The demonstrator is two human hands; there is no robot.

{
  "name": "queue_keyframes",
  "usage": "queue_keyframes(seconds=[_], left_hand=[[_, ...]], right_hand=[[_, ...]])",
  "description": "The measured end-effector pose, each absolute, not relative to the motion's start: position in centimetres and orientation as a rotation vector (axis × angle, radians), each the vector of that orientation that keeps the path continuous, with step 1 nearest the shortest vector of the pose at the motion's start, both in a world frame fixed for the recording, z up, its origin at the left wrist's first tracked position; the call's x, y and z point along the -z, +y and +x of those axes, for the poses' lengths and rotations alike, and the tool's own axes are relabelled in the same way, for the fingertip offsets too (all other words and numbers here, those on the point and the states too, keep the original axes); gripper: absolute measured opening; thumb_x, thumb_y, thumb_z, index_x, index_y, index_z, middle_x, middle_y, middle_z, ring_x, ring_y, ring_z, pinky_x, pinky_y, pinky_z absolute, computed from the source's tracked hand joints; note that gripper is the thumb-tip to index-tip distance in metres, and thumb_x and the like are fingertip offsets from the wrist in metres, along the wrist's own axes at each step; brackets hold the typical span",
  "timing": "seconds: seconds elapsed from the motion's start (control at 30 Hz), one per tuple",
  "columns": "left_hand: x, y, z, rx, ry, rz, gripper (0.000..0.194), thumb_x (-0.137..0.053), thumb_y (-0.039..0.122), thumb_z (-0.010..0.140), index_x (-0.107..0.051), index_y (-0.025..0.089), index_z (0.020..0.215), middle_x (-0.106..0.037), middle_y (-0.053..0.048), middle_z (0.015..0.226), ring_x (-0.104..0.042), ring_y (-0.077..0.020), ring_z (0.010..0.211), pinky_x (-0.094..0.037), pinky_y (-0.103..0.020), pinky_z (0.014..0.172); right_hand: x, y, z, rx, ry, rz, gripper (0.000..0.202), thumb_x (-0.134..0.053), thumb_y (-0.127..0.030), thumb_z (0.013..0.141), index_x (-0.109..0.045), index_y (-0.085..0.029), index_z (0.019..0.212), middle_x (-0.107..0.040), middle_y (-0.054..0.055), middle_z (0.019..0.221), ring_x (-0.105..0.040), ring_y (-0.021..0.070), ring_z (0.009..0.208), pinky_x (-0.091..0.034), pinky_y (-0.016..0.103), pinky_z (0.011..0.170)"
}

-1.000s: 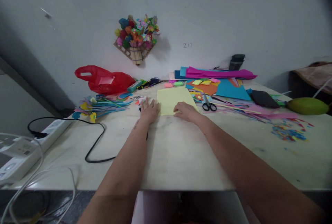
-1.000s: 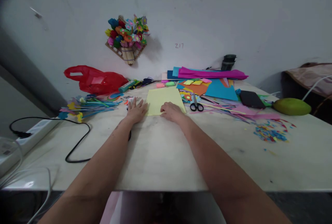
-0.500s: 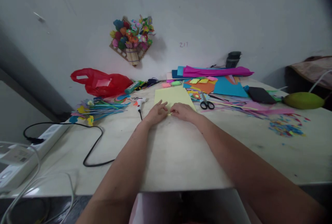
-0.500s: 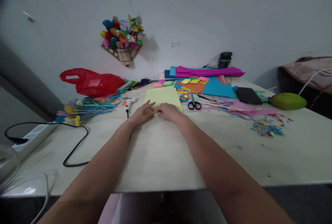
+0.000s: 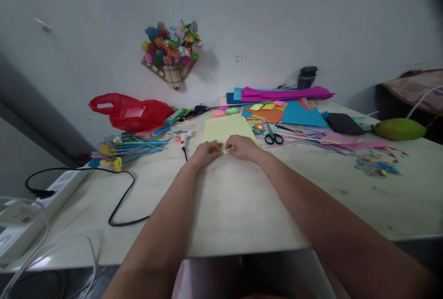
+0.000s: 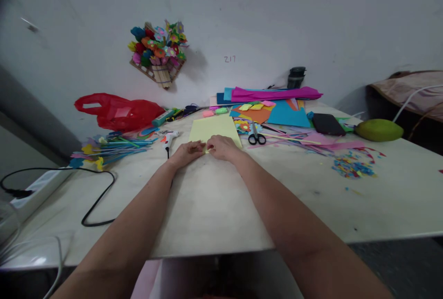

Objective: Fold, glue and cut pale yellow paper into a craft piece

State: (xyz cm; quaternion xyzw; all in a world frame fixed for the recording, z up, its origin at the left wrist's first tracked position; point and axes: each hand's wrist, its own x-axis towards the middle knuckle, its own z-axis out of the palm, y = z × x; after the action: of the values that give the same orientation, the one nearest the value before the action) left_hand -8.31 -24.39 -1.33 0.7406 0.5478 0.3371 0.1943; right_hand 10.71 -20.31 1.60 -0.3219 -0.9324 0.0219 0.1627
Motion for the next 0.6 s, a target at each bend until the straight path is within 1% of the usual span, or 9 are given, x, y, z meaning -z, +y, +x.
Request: queue_keyframes(seconds=[0.13,0.2,0.33,0.4,0.53,0.6], left_hand=[[1.57,-24.23,-8.47,-0.934,1.543,2.063,0.01,-0.06,0.03,0.069,-0.061,0.021,0.073,-0.065,-0.004,0.108,-0.049,-0.0184,0.117,-0.038,-0.033,0.098],[1.58,-24.23,-8.46,-0.941,1.546,2.054,0.01,-0.06,0.029,0.069,-0.061,0.021,0.073,-0.066,-0.004,0.107,-0.051,-0.0185,0.114,-0.038,-0.033,0.097],[1.45,-24.39,-8.32,-0.954,1.529,2.048,0.01,-0.059,0.029,0.069,-0.061,0.02,0.073,-0.066,-0.005,0.108,-0.055,-0.0182,0.108,-0.04,-0.031,0.095],[1.39,-24.48,-8.25,-0.963,1.519,2.035,0.011,-0.06,0.03,0.069,-0.06,0.019,0.073,-0.066,-0.006,0.107,-0.056,-0.018,0.107,-0.04,-0.031,0.095],[1.43,-24.45,-8.27,-1.002,1.545,2.031,0.019,-0.063,0.03,0.066,-0.059,0.019,0.081,-0.066,-0.006,0.105,-0.058,-0.0182,0.104,-0.042,-0.031,0.093],[1.53,-24.34,-8.35,-0.992,1.57,2.05,0.018,-0.063,0.028,0.066,-0.059,0.019,0.081,-0.067,-0.005,0.104,-0.058,-0.0183,0.102,-0.042,-0.032,0.092]], right_hand=[[-1.79,-20.38,10.74,0.078,-2.758,-0.882,0.022,-0.051,-0.022,0.079,-0.067,-0.024,0.094,-0.064,0.004,0.098,-0.055,0.0176,0.091,-0.037,0.026,0.075],[-1.92,-20.48,10.66,0.166,-2.798,-0.857,0.023,-0.049,-0.022,0.081,-0.068,-0.023,0.094,-0.065,0.005,0.098,-0.055,0.0186,0.092,-0.036,0.028,0.077],[-2.28,-20.84,10.43,0.316,-2.882,-0.8,0.026,-0.044,-0.02,0.084,-0.07,-0.018,0.086,-0.066,0.009,0.094,-0.055,0.0204,0.091,-0.035,0.03,0.076],[-2.44,-21.0,10.34,0.343,-2.899,-0.783,0.027,-0.043,-0.02,0.084,-0.07,-0.017,0.082,-0.066,0.01,0.093,-0.055,0.021,0.09,-0.035,0.031,0.075],[-2.5,-21.14,10.35,0.307,-2.883,-0.824,0.028,-0.042,-0.02,0.084,-0.069,-0.017,0.083,-0.066,0.01,0.093,-0.056,0.0205,0.091,-0.035,0.029,0.075],[-2.37,-21.09,10.42,0.284,-2.867,-0.844,0.028,-0.041,-0.02,0.085,-0.069,-0.017,0.083,-0.065,0.01,0.093,-0.056,0.0203,0.091,-0.035,0.029,0.075]])
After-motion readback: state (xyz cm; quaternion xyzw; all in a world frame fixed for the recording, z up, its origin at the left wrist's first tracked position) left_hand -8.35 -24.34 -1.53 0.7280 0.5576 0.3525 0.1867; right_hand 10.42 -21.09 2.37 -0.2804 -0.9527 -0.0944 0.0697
